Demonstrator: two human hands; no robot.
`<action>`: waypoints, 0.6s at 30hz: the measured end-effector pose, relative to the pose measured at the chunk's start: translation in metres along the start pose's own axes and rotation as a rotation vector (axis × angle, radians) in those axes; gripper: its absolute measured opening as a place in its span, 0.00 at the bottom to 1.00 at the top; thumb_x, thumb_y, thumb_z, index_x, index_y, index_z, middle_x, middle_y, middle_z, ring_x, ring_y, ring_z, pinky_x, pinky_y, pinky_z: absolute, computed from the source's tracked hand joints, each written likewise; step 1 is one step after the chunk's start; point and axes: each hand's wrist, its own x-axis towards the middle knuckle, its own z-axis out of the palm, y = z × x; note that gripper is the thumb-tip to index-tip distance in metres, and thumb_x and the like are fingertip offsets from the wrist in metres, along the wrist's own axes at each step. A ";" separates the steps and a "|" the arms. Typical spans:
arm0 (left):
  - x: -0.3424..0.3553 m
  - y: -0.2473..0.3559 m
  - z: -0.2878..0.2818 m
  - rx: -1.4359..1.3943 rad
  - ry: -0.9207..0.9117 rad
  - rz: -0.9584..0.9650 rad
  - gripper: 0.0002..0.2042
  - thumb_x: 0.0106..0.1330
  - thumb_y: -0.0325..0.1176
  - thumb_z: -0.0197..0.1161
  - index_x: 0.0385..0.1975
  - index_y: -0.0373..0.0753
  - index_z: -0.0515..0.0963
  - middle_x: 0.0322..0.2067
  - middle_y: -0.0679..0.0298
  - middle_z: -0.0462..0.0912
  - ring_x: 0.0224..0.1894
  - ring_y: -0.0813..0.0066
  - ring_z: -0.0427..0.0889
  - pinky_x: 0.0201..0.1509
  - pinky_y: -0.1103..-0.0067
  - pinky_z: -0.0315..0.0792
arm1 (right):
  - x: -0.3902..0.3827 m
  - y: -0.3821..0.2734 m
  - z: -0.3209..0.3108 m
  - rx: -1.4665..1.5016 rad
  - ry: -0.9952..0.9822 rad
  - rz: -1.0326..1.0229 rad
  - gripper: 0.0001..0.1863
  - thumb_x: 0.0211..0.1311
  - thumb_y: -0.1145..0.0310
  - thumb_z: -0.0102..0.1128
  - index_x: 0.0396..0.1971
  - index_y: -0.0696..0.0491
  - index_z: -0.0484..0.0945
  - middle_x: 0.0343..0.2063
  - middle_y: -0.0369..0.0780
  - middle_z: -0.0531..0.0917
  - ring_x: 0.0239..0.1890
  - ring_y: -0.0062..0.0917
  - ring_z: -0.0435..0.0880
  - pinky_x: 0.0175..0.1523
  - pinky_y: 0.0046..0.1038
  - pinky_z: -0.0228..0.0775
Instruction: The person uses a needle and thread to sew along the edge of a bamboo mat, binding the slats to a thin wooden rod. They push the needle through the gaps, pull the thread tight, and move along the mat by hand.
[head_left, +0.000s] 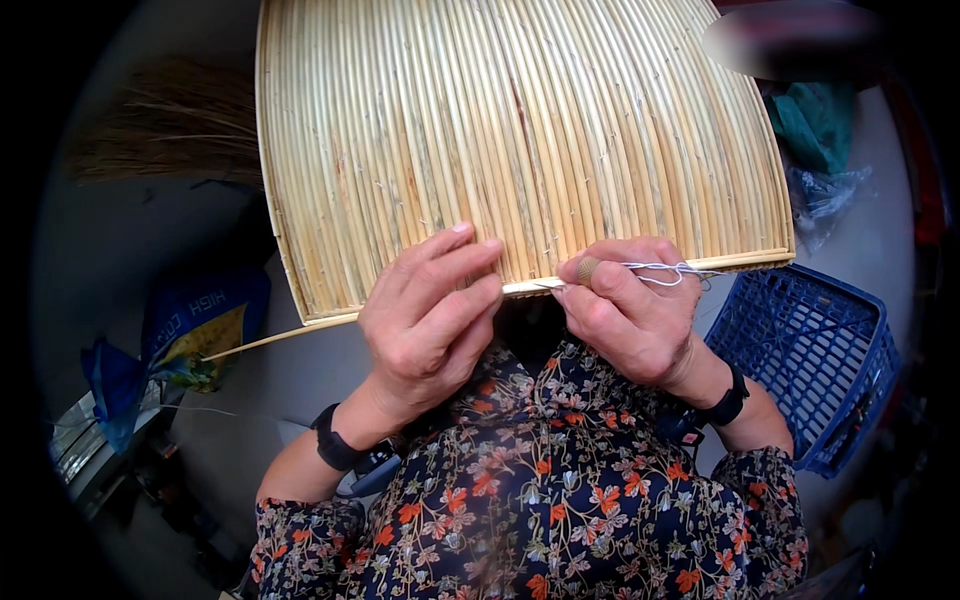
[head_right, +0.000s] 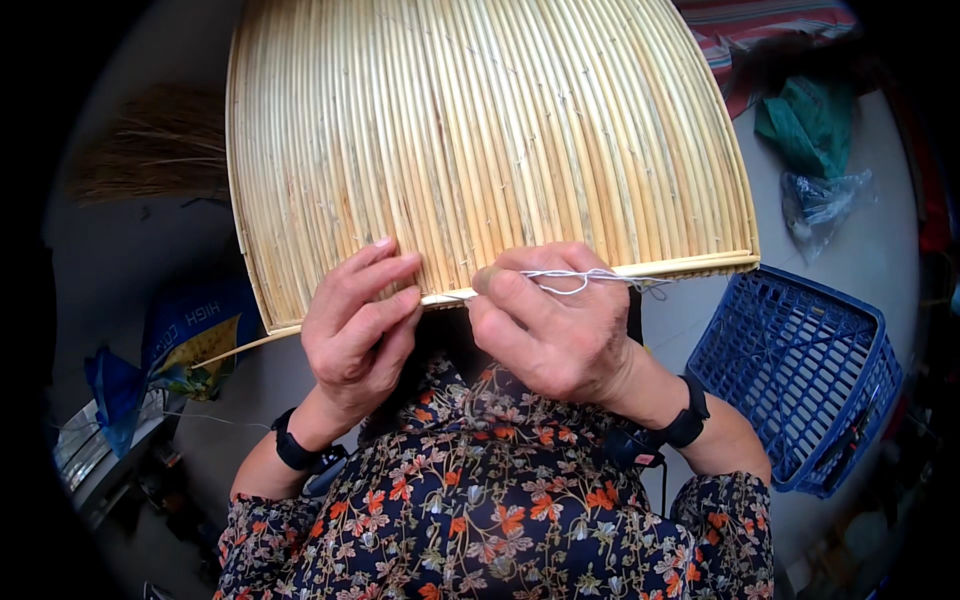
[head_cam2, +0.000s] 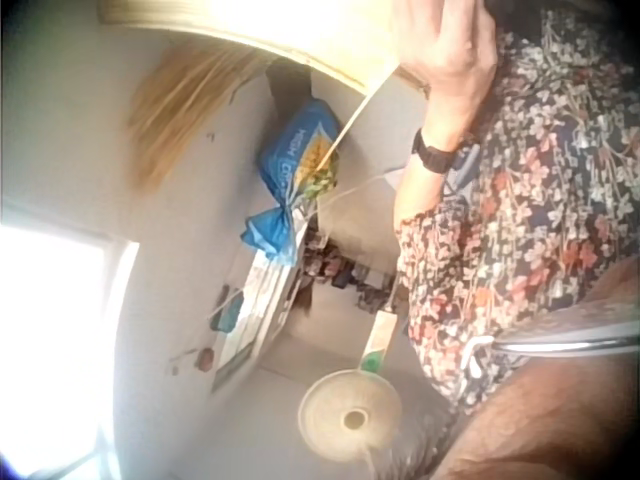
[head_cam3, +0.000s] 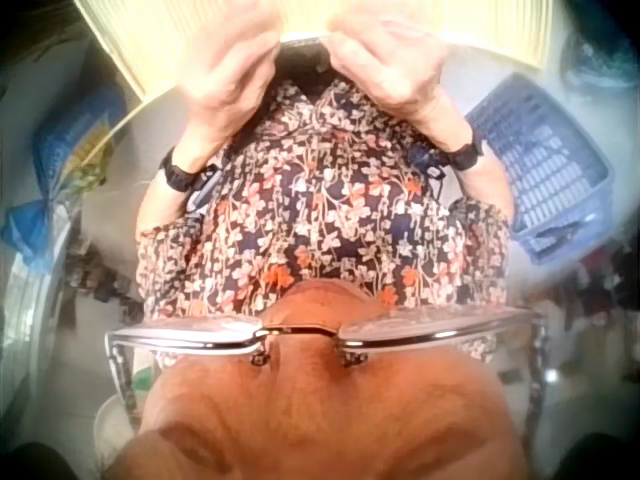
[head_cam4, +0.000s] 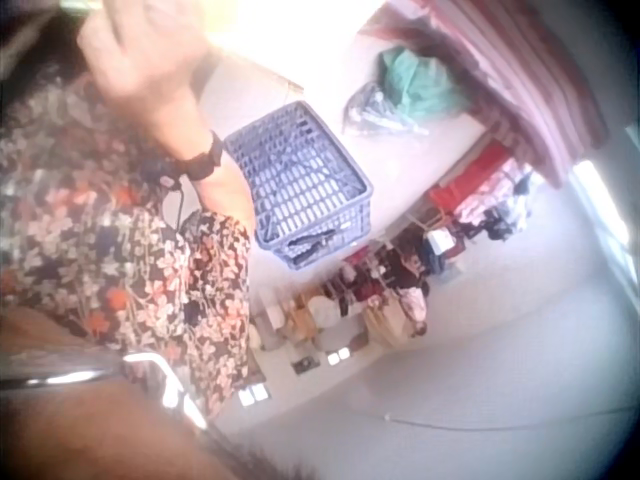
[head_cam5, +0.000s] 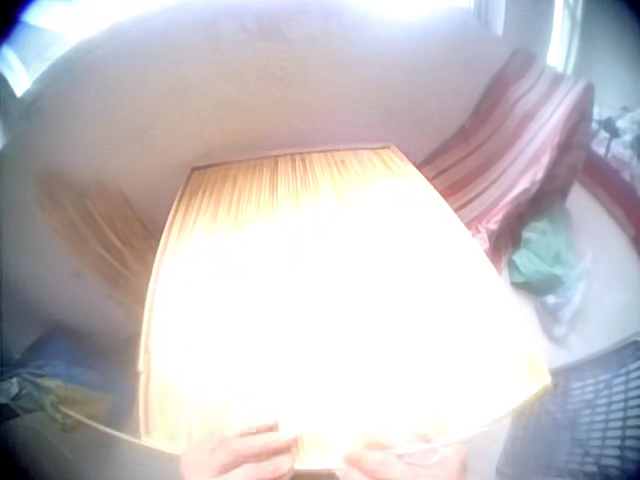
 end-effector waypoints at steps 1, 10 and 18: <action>-0.003 -0.002 0.003 0.032 0.005 0.039 0.11 0.57 0.21 0.76 0.40 0.36 0.87 0.49 0.56 0.92 0.56 0.52 0.90 0.58 0.63 0.84 | -0.002 -0.001 0.001 -0.009 0.000 -0.003 0.11 0.41 0.68 0.66 0.29 0.51 0.82 0.33 0.34 0.87 0.38 0.28 0.92 0.40 0.28 0.77; -0.019 -0.013 0.015 0.253 -0.067 0.173 0.15 0.69 0.26 0.73 0.52 0.36 0.78 0.57 0.46 0.89 0.67 0.45 0.84 0.75 0.53 0.74 | -0.005 -0.001 0.007 -0.015 0.007 -0.008 0.11 0.40 0.67 0.66 0.29 0.50 0.82 0.33 0.34 0.86 0.38 0.27 0.91 0.40 0.28 0.78; -0.009 -0.012 0.016 0.362 -0.007 0.235 0.02 0.73 0.26 0.65 0.40 0.36 0.82 0.57 0.49 0.90 0.64 0.53 0.88 0.72 0.62 0.78 | 0.010 -0.006 0.003 0.020 -0.003 0.040 0.08 0.45 0.68 0.67 0.27 0.50 0.80 0.34 0.34 0.86 0.37 0.26 0.90 0.41 0.28 0.77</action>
